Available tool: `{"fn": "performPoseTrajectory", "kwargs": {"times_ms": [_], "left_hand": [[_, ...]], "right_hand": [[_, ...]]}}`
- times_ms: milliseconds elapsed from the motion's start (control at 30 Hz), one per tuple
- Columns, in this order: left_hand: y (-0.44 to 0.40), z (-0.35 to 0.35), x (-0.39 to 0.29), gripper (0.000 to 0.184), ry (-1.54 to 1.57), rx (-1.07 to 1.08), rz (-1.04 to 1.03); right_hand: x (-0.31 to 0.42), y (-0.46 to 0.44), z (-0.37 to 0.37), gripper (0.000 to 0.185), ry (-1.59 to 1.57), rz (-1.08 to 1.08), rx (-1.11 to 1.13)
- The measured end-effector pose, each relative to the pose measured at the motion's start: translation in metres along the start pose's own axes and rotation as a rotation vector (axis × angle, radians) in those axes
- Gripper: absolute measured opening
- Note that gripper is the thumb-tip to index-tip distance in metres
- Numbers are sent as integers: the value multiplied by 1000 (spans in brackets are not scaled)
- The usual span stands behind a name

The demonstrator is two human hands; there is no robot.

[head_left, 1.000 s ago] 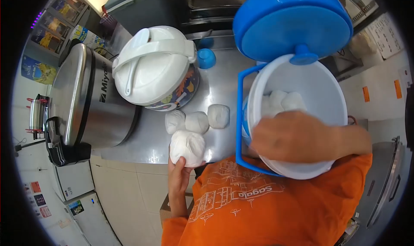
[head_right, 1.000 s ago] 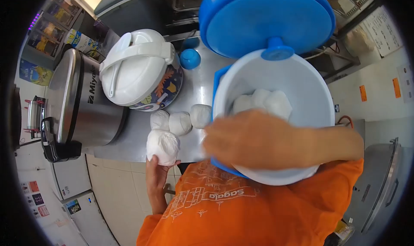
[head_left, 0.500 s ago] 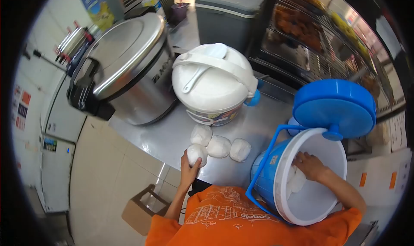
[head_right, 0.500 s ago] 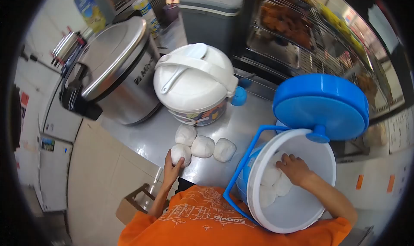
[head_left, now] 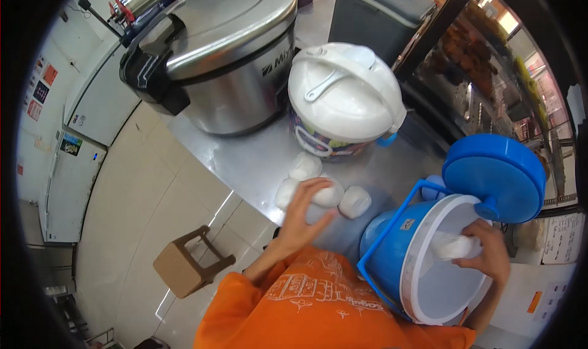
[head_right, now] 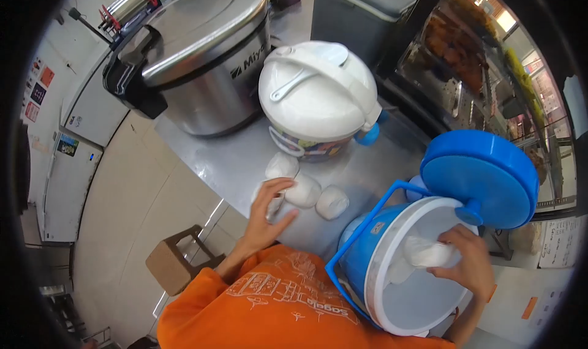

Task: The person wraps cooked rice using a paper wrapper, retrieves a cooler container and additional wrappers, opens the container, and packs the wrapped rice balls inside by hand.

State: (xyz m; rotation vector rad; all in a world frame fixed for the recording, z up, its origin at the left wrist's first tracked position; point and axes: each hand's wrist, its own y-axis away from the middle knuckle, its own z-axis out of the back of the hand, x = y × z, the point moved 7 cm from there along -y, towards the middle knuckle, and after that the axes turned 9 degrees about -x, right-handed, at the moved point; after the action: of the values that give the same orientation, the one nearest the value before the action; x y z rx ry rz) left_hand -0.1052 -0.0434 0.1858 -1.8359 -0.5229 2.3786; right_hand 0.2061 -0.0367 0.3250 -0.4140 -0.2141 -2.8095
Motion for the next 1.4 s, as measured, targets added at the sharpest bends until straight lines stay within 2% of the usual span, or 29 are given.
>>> {"fn": "performPoseTrajectory", "kwargs": {"times_ms": [100, 167, 267, 300, 400, 467, 533, 600, 667, 700, 800, 833, 933, 1033, 1167, 1267, 1367, 1400], "left_hand": [[6, -31, -68, 54, 295, 344, -125], [23, -49, -101, 69, 530, 535, -215], [39, -63, -132, 77, 687, 640, -269], [44, -68, -126, 79, 702, 606, -254], [37, -58, -100, 80, 404, 563, -193], [34, -53, -64, 77, 261, 558, 74], [40, -45, -16, 70, 62, 424, 307], [45, -41, 24, 66, -281, 258, 86], [57, -47, 60, 61, -341, 320, 117], [60, -49, 75, 58, -378, 342, 129], [73, -60, 86, 52, -494, 417, -89], [76, -61, 90, 50, -609, 481, -80], [60, -55, 71, 49, -881, 318, -233], [60, -46, 91, 50, -964, 343, -103], [82, -45, 115, 55, -1095, 370, -123], [81, -43, 110, 57, -1029, 203, -209], [72, -47, 108, 53, -1071, 256, -252], [66, -49, 106, 52, -1082, 266, -268]], "right_hand": [[35, 12, 31, 43, -141, 115, -12], [68, 17, 33, 48, -187, 283, -105], [114, 11, 11, 50, -175, 465, -81], [124, 8, 4, 50, -157, 518, -44], [109, -5, -17, 43, -351, 307, -52], [77, -14, -3, 33, -348, 171, -142], [29, -23, -7, 30, -90, -61, 162], [-11, -19, -24, 30, 154, -76, 255], [-36, -17, -61, 35, 93, -113, 402], [-40, -17, -86, 41, 72, -6, 391], [-29, -14, -137, 65, 67, 234, 365], [-35, -9, -151, 67, 97, 208, 414], [-42, -4, -175, 75, 178, 170, 529], [-41, -8, -170, 81, 209, 121, 583], [-47, -11, -178, 86, 270, 186, 526], [-40, -13, -168, 87, 204, 203, 462], [-45, -9, -175, 87, 105, 31, 645], [-44, -12, -169, 88, 116, 39, 615]]}}
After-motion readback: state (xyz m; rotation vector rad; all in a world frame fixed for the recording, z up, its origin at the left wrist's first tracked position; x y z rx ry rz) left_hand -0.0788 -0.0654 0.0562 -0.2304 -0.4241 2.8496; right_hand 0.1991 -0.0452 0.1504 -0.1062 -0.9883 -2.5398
